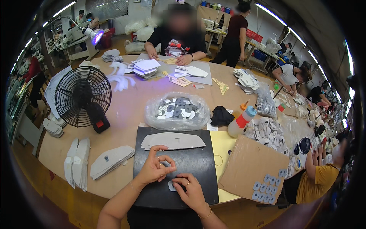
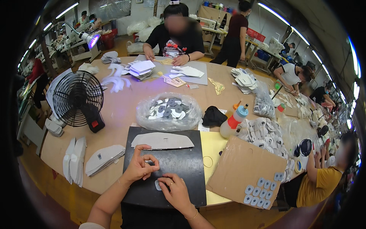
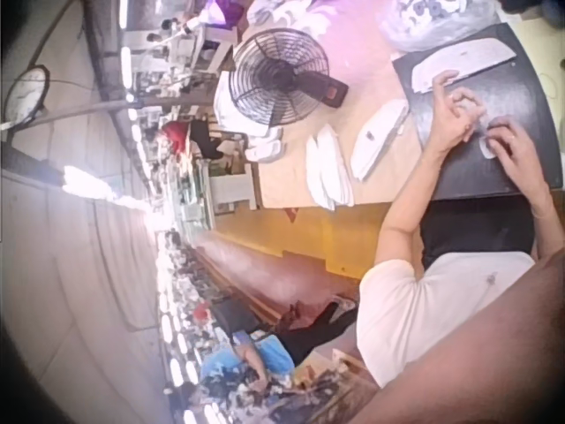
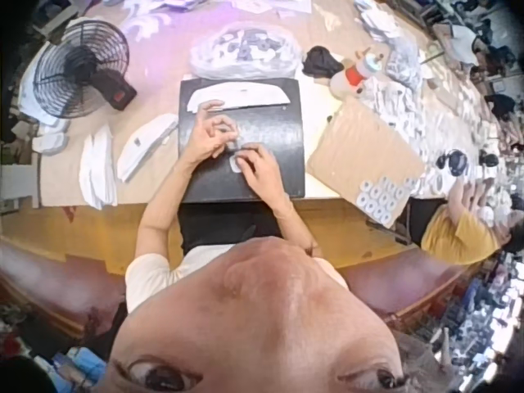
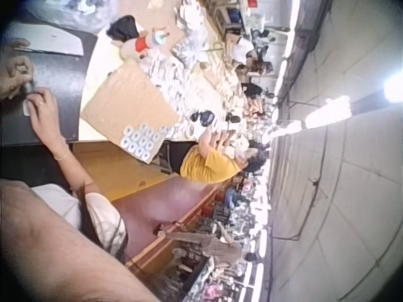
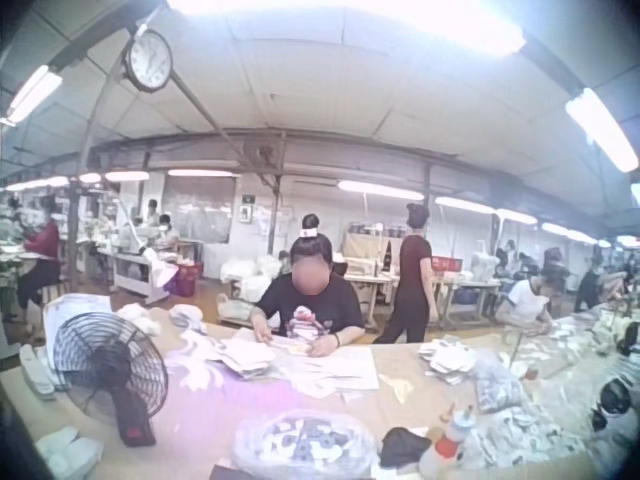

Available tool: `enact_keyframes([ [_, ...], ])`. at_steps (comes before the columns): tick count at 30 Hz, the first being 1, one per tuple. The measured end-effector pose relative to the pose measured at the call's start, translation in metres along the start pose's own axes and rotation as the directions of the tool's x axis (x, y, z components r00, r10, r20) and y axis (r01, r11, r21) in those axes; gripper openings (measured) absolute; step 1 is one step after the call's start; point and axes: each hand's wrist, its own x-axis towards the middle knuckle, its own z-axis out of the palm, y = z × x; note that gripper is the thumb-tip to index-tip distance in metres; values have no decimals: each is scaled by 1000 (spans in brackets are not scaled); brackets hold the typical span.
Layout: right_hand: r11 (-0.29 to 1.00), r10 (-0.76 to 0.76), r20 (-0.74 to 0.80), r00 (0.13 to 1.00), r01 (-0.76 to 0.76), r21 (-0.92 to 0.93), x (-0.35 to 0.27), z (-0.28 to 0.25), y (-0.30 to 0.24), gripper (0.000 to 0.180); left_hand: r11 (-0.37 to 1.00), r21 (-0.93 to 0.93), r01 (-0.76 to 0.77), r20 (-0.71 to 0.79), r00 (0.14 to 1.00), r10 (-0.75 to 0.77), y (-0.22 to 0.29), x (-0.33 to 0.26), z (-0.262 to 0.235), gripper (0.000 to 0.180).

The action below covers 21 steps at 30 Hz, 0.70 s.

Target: The person repeatedly places small white inserts into curved white plastic pieces on a black work surface, then stacks the completed pieces. The person handles the parts by hand without visible tools.

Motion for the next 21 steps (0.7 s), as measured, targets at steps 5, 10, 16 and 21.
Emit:
enact_keyframes([
  [5, 1000, 0, -1, 1000, 0, 8, -2, 3, 0, 15, 1000, 20, 13, -14, 1000, -12, 2, -1, -1, 73],
  [10, 1000, 22, 6, 1000, -22, 8, -3, -3, -1, 15, 1000, 8, 16, -29, 999, -16, 2, 0, 5, 72],
  [16, 999, 37, 27, 999, -37, 2, -2, -3, -1, 15, 1000, -7, 7, -52, 999, -8, 0, -2, 1, 68],
  [21, 999, 39, 25, 999, -39, -12, -1, -5, -3, 15, 1000, 18, -14, -41, 999, 15, -1, 1, 2, 67],
])
